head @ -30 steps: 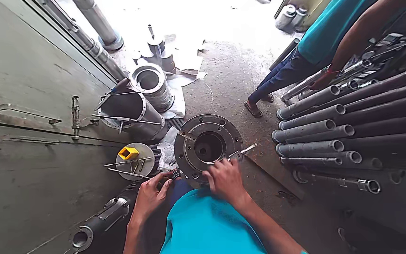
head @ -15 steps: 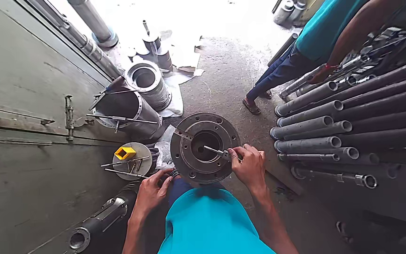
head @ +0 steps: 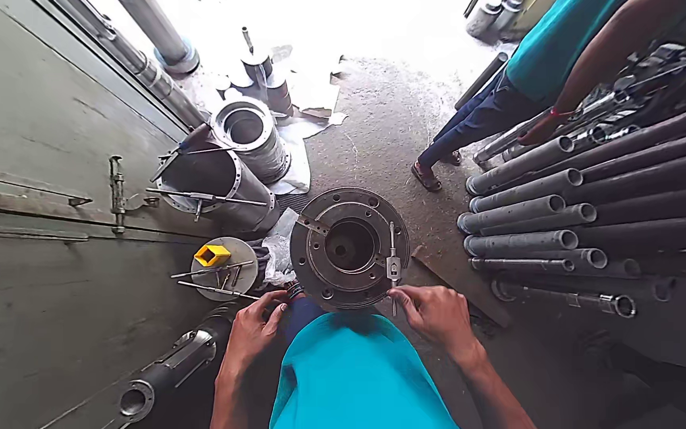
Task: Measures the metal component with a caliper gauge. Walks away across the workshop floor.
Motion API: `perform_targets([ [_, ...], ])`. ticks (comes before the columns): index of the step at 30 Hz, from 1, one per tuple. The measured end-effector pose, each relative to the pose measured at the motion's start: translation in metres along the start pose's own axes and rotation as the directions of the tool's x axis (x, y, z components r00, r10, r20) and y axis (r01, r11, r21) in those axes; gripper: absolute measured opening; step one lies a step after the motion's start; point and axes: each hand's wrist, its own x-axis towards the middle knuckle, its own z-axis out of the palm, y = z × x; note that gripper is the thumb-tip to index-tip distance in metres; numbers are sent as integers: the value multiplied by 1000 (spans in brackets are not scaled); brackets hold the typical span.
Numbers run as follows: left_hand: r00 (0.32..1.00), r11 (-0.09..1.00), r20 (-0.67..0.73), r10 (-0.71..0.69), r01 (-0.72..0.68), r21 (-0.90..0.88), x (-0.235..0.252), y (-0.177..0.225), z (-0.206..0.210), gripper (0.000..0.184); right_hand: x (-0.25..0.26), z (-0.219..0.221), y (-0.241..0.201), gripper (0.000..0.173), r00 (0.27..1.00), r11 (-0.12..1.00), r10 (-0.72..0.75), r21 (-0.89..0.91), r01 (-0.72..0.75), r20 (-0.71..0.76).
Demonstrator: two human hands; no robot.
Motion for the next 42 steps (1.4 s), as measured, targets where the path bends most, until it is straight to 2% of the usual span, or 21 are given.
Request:
perform_targets([
  [2,1000,1000,-23,4,-4,20,0,-1,-7,37,17,-17,-6,60,990,999,50,5,-51,132],
  [3,999,1000,-41,5,-4,15,0,-1,-10,37,21,-21,-7,55,991,998,44,27,-48,129],
  [5,998,1000,-57,-24,23,-7,-6,-2,-12,37,18,-18,-2,48,996,995,78,63,-80,32],
  [7,996,999,-71,-47,46,-14,-9,-6,-12,38,15,-13,-1,56,982,982,186,38,-187,30],
  [9,995,998,-67,-67,66,-18,-10,-9,-12,37,14,-7,-11,66,926,947,308,24,-320,219],
  [11,997,997,-43,-70,70,-23,-8,-10,-9,37,11,8,-25,62,887,927,348,31,-374,303],
  [14,999,998,-10,-49,49,-26,-2,-7,-5,37,-1,31,-27,39,939,938,316,106,-331,135],
  [15,999,999,-9,-40,40,-26,0,-6,-6,36,-2,32,-21,38,952,947,286,120,-298,105],
  [20,999,1000,-29,-23,22,-18,1,-7,-12,36,1,12,13,32,967,976,184,80,-200,173],
  [24,998,999,-39,-52,52,0,-10,-17,-15,37,4,6,47,30,999,999,19,46,-21,42],
  [28,996,998,-52,-66,66,0,-20,-24,-17,38,16,10,80,38,983,980,-177,80,181,-54],
  [30,997,998,-47,-54,53,-18,-19,-23,-18,38,18,13,83,39,985,972,-169,160,174,-41],
  [32,999,998,-45,-22,20,-55,-14,-16,-17,37,13,15,72,35,997,963,-69,262,61,21],
  [34,996,994,-70,47,-54,-95,-3,3,-14,34,5,18,55,31,990,898,70,423,-117,124],
  [37,959,961,-135,248,-261,-90,29,57,-4,28,0,20,29,26,935,700,249,620,-354,254],
  [40,851,858,-117,512,-514,15,77,116,18,30,-2,28,8,26,907,500,204,757,-421,369],
  [42,753,740,17,658,-650,173,117,143,38,43,-4,42,-15,25,921,275,153,880,-387,358],
])
